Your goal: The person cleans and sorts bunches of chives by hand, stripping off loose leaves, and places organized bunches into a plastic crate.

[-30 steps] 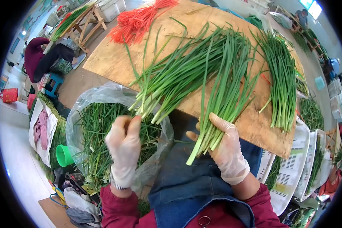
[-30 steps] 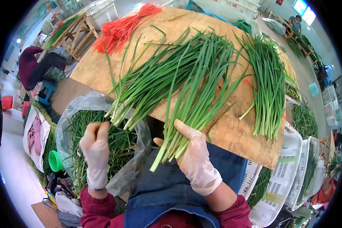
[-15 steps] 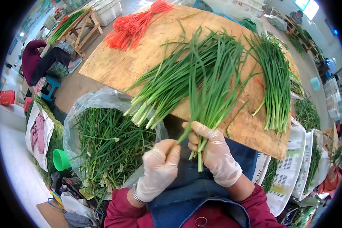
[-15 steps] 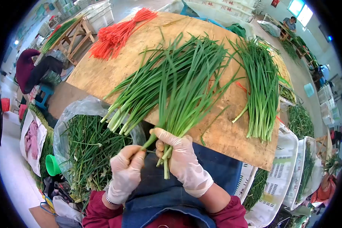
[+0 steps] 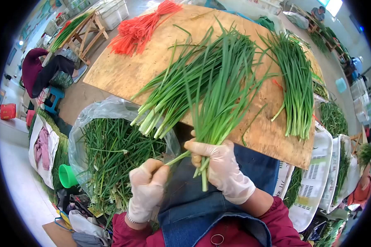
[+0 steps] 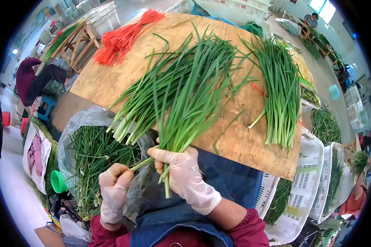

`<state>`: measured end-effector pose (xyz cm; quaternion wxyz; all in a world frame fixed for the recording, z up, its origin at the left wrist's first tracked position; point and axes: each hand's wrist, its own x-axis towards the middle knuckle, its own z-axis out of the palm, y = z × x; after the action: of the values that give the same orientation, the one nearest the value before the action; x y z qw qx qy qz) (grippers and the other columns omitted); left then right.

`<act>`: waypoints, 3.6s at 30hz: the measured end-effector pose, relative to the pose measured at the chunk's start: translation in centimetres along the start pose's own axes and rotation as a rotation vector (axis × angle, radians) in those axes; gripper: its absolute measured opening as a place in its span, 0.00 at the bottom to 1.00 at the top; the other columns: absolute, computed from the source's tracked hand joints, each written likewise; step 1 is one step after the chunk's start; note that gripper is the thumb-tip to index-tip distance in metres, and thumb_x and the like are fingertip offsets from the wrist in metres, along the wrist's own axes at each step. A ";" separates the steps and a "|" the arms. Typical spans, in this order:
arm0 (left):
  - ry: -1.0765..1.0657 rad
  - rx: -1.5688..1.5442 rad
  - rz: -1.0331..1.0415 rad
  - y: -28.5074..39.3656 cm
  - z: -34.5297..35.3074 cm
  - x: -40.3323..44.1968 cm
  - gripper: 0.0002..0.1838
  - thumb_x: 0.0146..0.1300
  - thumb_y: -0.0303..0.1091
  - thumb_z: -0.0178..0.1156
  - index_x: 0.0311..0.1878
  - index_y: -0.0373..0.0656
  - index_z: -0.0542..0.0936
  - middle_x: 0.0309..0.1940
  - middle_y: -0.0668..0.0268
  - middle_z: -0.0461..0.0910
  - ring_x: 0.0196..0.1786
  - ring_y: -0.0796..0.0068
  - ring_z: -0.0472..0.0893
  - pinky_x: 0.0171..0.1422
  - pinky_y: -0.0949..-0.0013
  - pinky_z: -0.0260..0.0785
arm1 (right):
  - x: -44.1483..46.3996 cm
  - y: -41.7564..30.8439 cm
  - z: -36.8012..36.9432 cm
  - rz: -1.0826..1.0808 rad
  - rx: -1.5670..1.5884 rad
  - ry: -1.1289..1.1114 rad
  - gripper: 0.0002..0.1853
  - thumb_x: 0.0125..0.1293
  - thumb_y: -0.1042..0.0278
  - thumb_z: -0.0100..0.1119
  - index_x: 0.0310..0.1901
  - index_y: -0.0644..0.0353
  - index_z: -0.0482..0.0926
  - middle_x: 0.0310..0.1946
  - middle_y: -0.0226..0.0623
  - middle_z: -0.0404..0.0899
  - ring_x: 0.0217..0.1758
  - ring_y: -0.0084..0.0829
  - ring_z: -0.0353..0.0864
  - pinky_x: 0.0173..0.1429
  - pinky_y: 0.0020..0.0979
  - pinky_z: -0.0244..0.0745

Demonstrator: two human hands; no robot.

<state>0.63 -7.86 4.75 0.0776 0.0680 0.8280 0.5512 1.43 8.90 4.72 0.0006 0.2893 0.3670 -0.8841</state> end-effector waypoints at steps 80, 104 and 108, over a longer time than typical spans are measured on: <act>0.141 0.571 0.510 -0.6 3.6 2.5 0.09 0.54 0.25 0.61 0.40 0.37 0.79 0.32 0.57 0.79 0.31 0.57 0.79 0.33 0.64 0.72 | 2.6 -2.0 -4.3 0.056 0.135 -0.049 0.11 0.59 0.74 0.58 0.44 0.65 0.76 0.33 0.41 0.81 0.22 0.20 0.70 0.25 0.22 0.67; 0.754 0.292 -0.146 -2.3 -7.4 1.0 0.08 0.60 0.29 0.60 0.41 0.37 0.79 0.27 0.65 0.76 0.26 0.79 0.74 0.28 0.76 0.65 | 1.0 -4.0 -4.9 -0.002 0.106 0.087 0.12 0.59 0.71 0.56 0.44 0.65 0.74 0.30 0.35 0.79 0.29 0.26 0.78 0.36 0.31 0.80; 0.760 0.850 0.129 -3.3 -7.5 0.3 0.11 0.57 0.28 0.62 0.43 0.37 0.79 0.32 0.60 0.79 0.32 0.71 0.78 0.33 0.71 0.70 | 0.8 -3.4 -5.7 0.099 0.146 0.070 0.12 0.60 0.71 0.55 0.45 0.65 0.74 0.32 0.37 0.79 0.33 0.29 0.79 0.38 0.34 0.81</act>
<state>-1.24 -15.85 4.56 -0.2936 -0.0593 0.9407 0.1591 2.97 15.23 3.35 0.0102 0.3370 0.2865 -0.8968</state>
